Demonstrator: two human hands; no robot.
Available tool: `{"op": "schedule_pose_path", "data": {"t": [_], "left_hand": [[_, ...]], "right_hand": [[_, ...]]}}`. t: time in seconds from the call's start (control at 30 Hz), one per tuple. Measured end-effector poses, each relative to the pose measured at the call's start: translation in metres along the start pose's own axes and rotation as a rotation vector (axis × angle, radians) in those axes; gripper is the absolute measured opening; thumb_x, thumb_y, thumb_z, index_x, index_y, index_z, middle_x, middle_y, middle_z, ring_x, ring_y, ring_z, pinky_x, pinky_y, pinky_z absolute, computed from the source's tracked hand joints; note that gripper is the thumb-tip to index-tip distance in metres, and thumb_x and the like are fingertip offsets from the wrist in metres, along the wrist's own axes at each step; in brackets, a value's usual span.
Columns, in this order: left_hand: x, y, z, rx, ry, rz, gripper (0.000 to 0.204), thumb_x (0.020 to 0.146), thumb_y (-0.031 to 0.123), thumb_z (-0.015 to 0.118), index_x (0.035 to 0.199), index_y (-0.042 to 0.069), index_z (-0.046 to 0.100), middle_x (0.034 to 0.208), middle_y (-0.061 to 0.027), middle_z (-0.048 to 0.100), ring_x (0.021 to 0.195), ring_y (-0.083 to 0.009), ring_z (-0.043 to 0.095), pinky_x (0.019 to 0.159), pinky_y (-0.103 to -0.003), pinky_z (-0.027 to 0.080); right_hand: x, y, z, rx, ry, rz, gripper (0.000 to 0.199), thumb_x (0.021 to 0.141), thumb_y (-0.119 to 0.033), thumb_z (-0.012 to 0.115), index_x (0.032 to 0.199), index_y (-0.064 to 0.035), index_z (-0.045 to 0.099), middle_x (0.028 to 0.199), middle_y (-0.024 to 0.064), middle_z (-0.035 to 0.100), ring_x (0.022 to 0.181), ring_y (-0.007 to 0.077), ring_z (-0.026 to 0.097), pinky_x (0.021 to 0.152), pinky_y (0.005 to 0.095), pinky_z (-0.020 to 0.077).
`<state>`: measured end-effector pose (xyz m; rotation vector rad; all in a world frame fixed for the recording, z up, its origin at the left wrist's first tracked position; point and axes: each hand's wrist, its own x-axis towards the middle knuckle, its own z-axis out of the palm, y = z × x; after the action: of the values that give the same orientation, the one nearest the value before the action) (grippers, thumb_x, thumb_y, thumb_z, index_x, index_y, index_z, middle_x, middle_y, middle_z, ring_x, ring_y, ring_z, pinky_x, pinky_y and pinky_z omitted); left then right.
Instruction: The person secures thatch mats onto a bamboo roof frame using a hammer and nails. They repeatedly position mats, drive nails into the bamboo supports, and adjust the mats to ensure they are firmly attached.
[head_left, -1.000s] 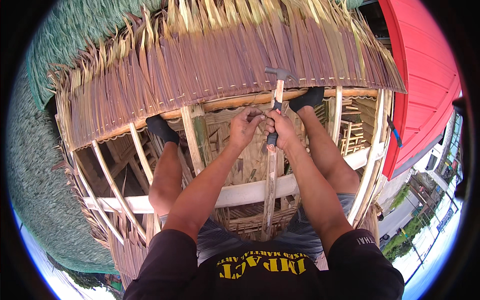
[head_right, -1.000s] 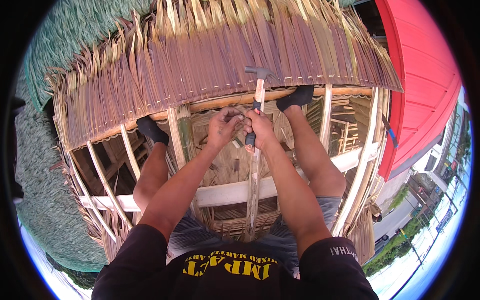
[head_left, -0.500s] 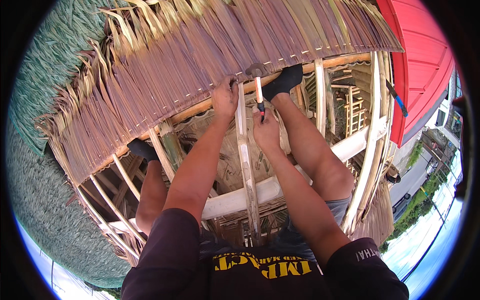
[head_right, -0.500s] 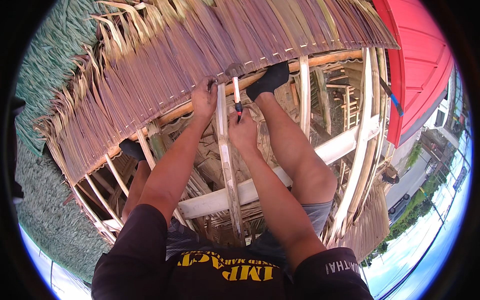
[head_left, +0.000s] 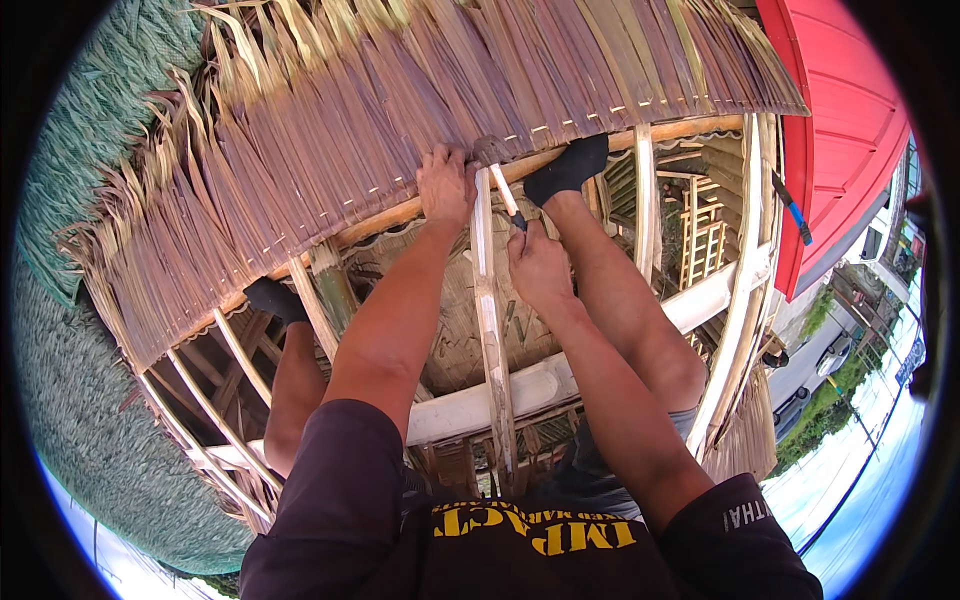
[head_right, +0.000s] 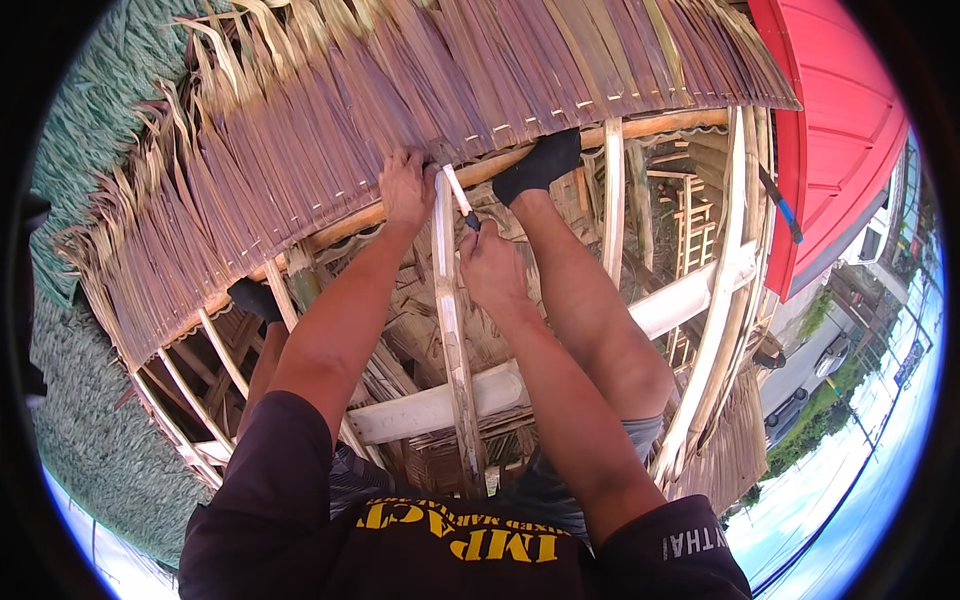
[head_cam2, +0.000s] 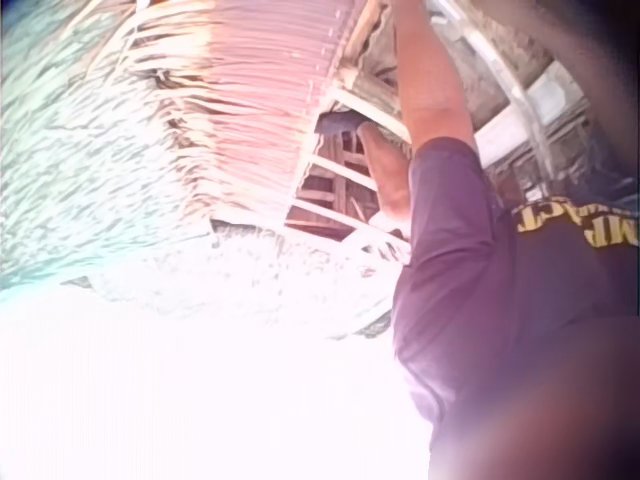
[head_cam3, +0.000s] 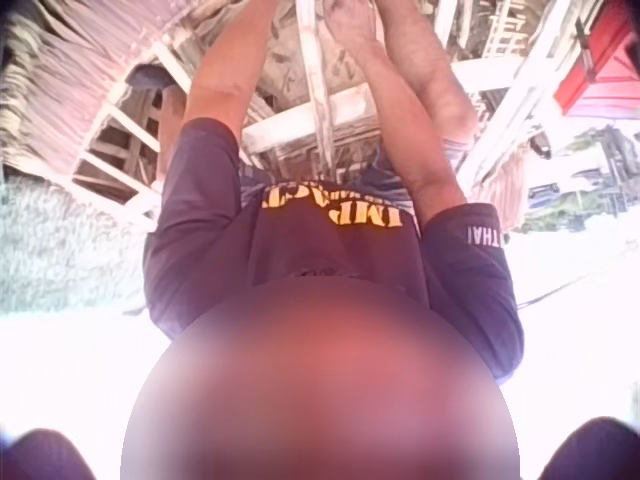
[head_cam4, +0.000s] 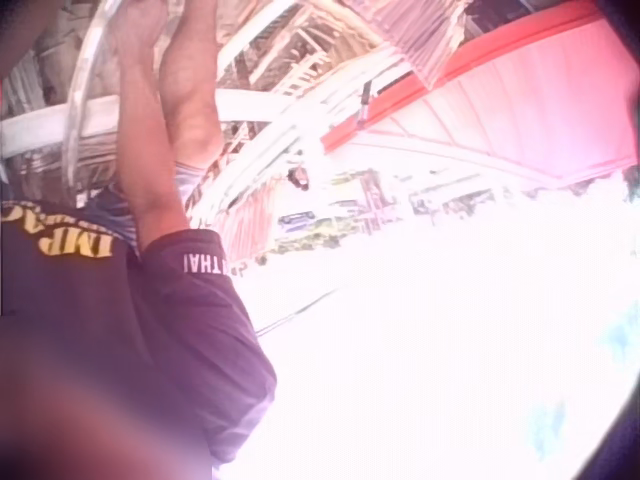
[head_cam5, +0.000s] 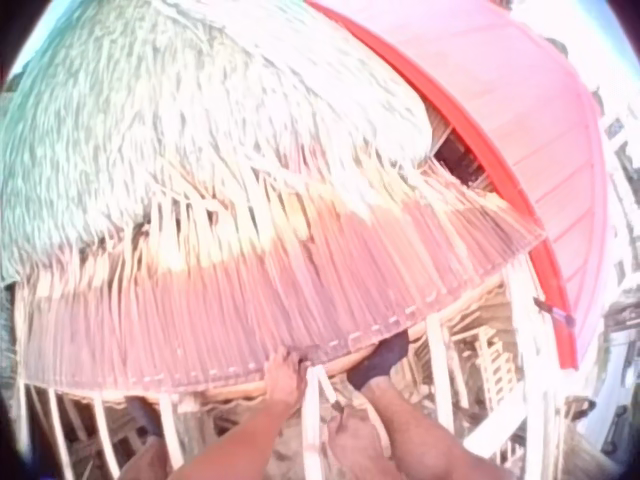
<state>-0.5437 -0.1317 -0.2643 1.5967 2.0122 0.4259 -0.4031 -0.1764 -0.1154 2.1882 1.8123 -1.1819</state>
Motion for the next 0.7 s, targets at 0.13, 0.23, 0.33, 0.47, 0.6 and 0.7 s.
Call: {"op": "schedule_pose_path", "data": {"t": [0.13, 0.23, 0.33, 0.47, 0.6, 0.7], "left_hand": [[0.0, -0.005, 0.002, -0.087, 0.008, 0.009, 0.018, 0.091, 0.021, 0.068, 0.107, 0.013, 0.07, 0.113, -0.0075, 0.06, 0.108, -0.0313, 0.055, 0.091, -0.046, 0.043], [-0.002, -0.006, 0.002, -0.113, 0.016, 0.018, 0.018, 0.09, 0.02, 0.069, 0.107, 0.012, 0.07, 0.112, -0.0083, 0.06, 0.108, -0.0323, 0.056, 0.091, -0.046, 0.044], [-0.011, 0.002, 0.003, -0.188, 0.1, -0.025, 0.019, 0.089, 0.016, 0.071, 0.107, 0.009, 0.067, 0.11, -0.0098, 0.061, 0.103, -0.0338, 0.058, 0.089, -0.046, 0.046], [-0.022, 0.016, 0.016, -0.905, 0.346, -0.771, 0.027, 0.091, 0.015, 0.075, 0.112, 0.005, 0.06, 0.111, -0.0089, 0.063, 0.097, -0.0286, 0.062, 0.086, -0.041, 0.052], [-0.019, 0.001, 0.029, -1.719, 0.376, -1.166, 0.031, 0.095, 0.014, 0.073, 0.119, 0.005, 0.055, 0.111, -0.0069, 0.065, 0.101, -0.0223, 0.064, 0.088, -0.034, 0.056], [-0.015, -0.01, 0.036, -1.883, 0.417, -1.188, 0.027, 0.096, 0.01, 0.07, 0.118, 0.005, 0.055, 0.11, -0.0062, 0.066, 0.101, -0.0213, 0.064, 0.09, -0.035, 0.056]], "right_hand": [[0.0, 0.003, 0.001, 0.119, -0.01, -0.011, 0.026, 0.101, -0.024, 0.049, 0.107, 0.0009, 0.051, 0.079, 0.0329, 0.066, 0.079, 0.0541, 0.065, 0.074, 0.063, 0.0496], [0.005, 0.008, 0.003, 0.015, -0.086, 0.089, 0.03, 0.102, -0.027, 0.047, 0.109, 0.0013, 0.051, 0.084, 0.0341, 0.067, 0.083, 0.0548, 0.065, 0.077, 0.0635, 0.05], [0.013, 0.017, 0.012, 0.02, -0.107, 0.174, 0.032, 0.102, -0.029, 0.046, 0.11, 0.0015, 0.051, 0.086, 0.0353, 0.067, 0.085, 0.0554, 0.065, 0.079, 0.064, 0.0497], [0.016, 0.028, 0.028, -0.019, -0.088, 0.205, 0.033, 0.102, -0.029, 0.045, 0.109, 0.0017, 0.052, 0.088, 0.0362, 0.067, 0.086, 0.0555, 0.065, 0.08, 0.0633, 0.0498], [0.015, 0.025, 0.031, 0.02, -0.06, 0.229, 0.031, 0.102, -0.028, 0.048, 0.107, 0.002, 0.056, 0.085, 0.0353, 0.066, 0.085, 0.0551, 0.064, 0.078, 0.0609, 0.0504], [0.0, 0.015, 0.018, 0.154, 0.005, 0.118, 0.031, 0.102, -0.029, 0.046, 0.107, 0.0001, 0.054, 0.09, 0.0344, 0.067, 0.085, 0.0543, 0.065, 0.078, 0.0639, 0.0483]]}}
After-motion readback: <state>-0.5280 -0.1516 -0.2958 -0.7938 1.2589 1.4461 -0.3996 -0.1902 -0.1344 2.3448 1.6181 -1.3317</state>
